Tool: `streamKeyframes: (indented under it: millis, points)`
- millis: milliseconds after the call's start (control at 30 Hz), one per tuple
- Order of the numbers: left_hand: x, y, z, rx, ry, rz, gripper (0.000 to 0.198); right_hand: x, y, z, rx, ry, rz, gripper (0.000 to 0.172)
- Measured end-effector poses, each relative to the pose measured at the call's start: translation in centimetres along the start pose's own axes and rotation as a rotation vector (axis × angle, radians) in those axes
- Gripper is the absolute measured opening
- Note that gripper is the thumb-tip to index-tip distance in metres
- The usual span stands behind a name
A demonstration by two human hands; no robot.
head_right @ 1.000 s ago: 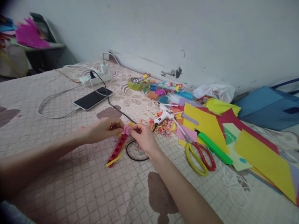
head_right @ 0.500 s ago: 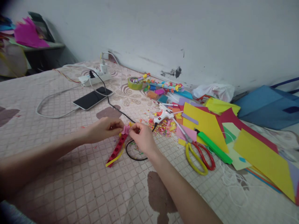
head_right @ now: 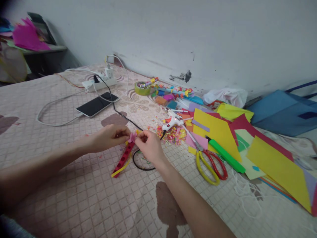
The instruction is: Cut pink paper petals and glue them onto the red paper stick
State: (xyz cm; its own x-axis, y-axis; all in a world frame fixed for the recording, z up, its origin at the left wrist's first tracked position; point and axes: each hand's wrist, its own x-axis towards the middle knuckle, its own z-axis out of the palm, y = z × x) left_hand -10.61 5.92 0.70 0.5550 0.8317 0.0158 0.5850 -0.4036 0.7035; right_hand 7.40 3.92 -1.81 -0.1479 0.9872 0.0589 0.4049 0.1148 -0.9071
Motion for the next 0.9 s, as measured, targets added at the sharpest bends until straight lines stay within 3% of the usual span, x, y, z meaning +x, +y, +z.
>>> streamKeyframes:
  millis: [700, 900]
  points:
    - [0.1, -0.1, 0.2, 0.030, 0.002, -0.009, 0.017, -0.2, -0.7, 0.6, -0.174, 0.035, -0.018, 0.013]
    - [0.1, -0.2, 0.0, 0.030, 0.002, -0.006, 0.017, -0.5, -1.3, -0.4, -0.139, 0.017, -0.002, 0.009]
